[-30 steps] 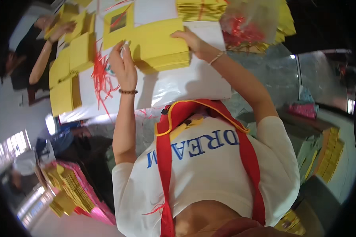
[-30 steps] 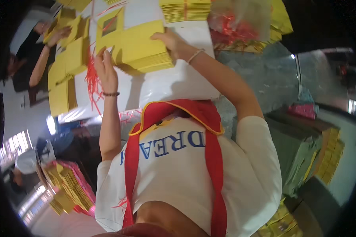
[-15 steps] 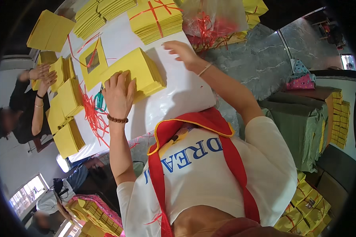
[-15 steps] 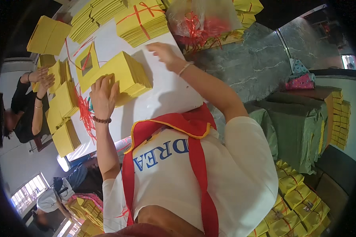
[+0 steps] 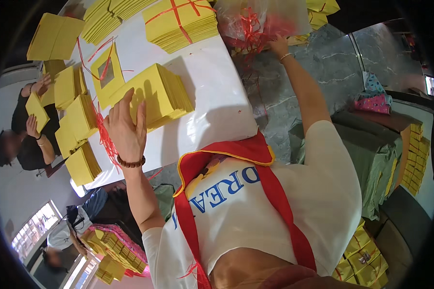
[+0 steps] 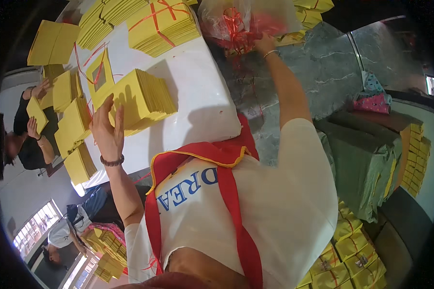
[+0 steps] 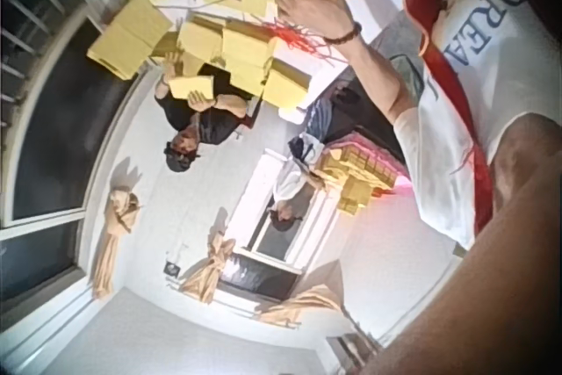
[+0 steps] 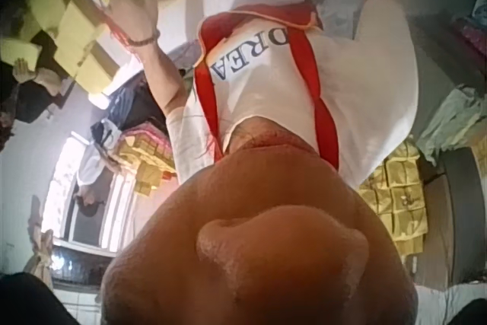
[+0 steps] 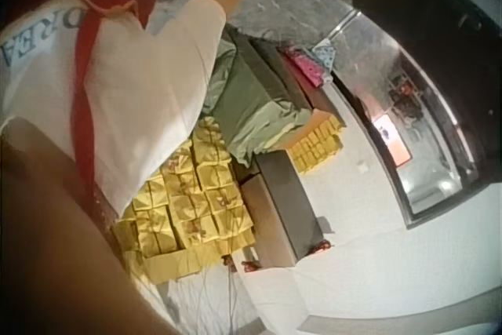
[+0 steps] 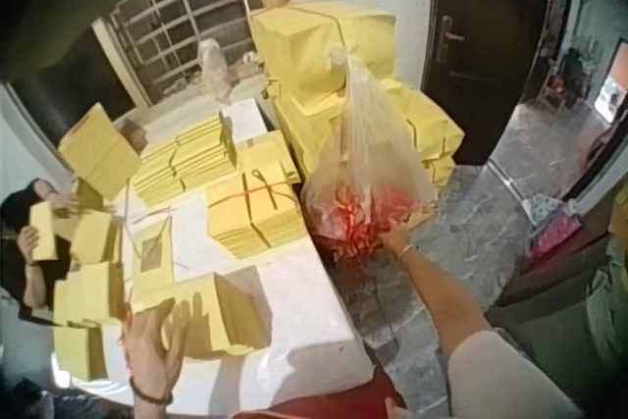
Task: Bundling and tying stacks of yellow ritual paper with red ribbon.
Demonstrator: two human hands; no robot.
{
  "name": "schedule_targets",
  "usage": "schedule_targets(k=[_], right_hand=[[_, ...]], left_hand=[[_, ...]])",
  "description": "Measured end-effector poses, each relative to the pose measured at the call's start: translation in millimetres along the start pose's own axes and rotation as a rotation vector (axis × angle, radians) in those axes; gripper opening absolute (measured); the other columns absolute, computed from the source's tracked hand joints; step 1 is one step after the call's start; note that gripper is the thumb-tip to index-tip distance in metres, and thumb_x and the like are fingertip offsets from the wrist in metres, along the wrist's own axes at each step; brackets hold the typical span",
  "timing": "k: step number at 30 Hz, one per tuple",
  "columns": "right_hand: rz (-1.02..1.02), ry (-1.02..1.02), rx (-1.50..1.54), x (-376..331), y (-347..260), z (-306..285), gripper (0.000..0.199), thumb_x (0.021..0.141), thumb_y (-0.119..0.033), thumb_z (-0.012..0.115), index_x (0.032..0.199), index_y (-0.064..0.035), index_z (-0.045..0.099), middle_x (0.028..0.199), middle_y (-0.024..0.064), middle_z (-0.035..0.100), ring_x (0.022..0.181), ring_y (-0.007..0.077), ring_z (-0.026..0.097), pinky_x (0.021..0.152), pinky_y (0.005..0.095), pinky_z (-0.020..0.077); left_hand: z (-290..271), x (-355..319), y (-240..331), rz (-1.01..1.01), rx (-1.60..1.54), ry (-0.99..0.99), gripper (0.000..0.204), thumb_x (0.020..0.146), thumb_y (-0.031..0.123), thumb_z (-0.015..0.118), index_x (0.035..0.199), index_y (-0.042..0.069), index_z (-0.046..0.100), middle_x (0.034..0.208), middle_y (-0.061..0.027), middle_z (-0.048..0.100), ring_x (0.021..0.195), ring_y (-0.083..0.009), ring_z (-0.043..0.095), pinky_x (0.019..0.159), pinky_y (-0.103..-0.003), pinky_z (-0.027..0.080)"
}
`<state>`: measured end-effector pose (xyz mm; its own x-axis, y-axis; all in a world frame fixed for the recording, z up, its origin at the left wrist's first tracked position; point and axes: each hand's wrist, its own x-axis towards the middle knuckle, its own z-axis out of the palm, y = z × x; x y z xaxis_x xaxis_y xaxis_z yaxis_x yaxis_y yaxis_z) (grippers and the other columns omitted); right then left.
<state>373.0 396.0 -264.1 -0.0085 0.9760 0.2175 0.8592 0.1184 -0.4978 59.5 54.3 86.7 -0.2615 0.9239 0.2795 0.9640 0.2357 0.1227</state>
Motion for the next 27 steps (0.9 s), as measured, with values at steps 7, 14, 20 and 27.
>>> schedule_targets(k=[7, 14, 20, 27], right_hand=[[0.201, -0.449, 0.277, 17, 8, -27, 0.052, 0.069, -0.025, 0.062, 0.115, -0.0052, 0.049, 0.09, 0.0177, 0.059, 0.087, 0.0273, 0.058, 0.074, 0.0379, 0.0471], [0.571, -0.431, 0.959, -9, -25, -35, 0.032, 0.074, -0.017, 0.062, 0.103, -0.0079, 0.051, 0.083, 0.0015, 0.058, 0.067, 0.014, 0.056, 0.052, 0.0308, 0.0449], [0.332, -0.757, 0.633, 7, -48, -45, 0.018, 0.079, -0.023, 0.057, 0.081, -0.0059, 0.061, 0.064, 0.001, 0.054, 0.053, 0.0118, 0.051, 0.044, 0.0276, 0.0396], [-0.046, -0.648, 0.793, 136, -139, -181, 0.027, 0.084, -0.027, 0.049, 0.077, -0.0031, 0.058, 0.06, 0.0028, 0.053, 0.051, 0.0106, 0.047, 0.047, 0.0258, 0.0387]], left_hand=[[-4, 8, 39, 0.143, -0.139, 0.046, 0.027, 0.078, 0.018, 0.059, 0.103, 0.007, 0.056, 0.091, -0.0072, 0.059, 0.084, -0.0216, 0.054, 0.076, -0.032, 0.034], [2, 5, 62, 0.297, -0.279, 0.011, 0.027, 0.074, 0.014, 0.062, 0.1, 0.007, 0.058, 0.082, -0.0072, 0.059, 0.077, -0.0218, 0.053, 0.072, -0.032, 0.036], [-1, -11, 53, 0.285, -0.27, -0.005, 0.026, 0.073, 0.013, 0.062, 0.098, 0.006, 0.058, 0.079, -0.0079, 0.058, 0.074, -0.0224, 0.053, 0.067, -0.032, 0.036], [4, -14, 47, 0.293, -0.343, 0.018, 0.026, 0.073, 0.012, 0.062, 0.098, 0.006, 0.058, 0.077, -0.0092, 0.057, 0.073, -0.0232, 0.053, 0.065, -0.033, 0.037]])
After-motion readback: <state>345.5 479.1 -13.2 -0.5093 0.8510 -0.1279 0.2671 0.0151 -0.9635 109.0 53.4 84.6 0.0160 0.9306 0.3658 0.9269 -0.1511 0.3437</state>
